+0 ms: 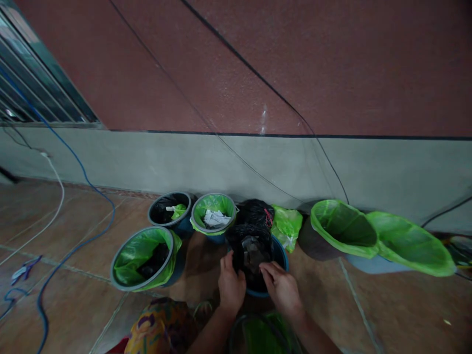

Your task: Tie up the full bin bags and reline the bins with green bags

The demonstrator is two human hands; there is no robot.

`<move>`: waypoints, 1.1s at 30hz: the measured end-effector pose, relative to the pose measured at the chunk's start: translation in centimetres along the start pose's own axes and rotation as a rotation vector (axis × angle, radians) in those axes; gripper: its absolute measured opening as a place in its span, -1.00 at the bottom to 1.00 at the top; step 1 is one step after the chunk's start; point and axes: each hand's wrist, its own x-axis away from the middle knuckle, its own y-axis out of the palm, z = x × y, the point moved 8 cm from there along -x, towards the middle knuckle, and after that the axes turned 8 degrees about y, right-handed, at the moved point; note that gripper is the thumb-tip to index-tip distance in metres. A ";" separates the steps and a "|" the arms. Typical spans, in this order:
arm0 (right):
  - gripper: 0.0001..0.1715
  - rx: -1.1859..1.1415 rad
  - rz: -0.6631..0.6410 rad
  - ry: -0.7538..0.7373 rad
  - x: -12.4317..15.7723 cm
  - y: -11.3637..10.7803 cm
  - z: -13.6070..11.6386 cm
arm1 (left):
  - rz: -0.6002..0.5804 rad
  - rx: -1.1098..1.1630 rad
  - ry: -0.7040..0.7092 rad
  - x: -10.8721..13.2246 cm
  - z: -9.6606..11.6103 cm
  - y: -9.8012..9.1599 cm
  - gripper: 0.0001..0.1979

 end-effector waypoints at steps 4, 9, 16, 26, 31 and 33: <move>-0.62 -0.170 -0.043 0.018 -0.4 -0.4 -1.9 | -0.336 0.449 0.226 3.3 3.9 4.7 -0.48; -0.69 -0.365 -0.176 0.101 -2.5 0.3 -1.0 | -0.380 0.600 0.078 3.5 1.9 8.0 -0.58; -0.52 0.018 0.097 0.371 -10.4 0.4 6.0 | -0.305 0.610 -0.199 3.1 -1.8 9.8 -0.49; -0.63 0.290 -0.121 0.366 -13.9 5.4 8.1 | -0.234 0.787 -0.378 4.7 -2.6 10.8 -0.29; -0.64 -0.089 0.029 0.391 -13.2 2.3 8.4 | -0.264 0.812 -0.312 4.3 -1.6 10.7 -0.25; -0.65 -0.209 0.057 0.393 -12.9 1.1 8.2 | -0.267 0.858 -0.299 4.1 -0.9 10.6 -0.27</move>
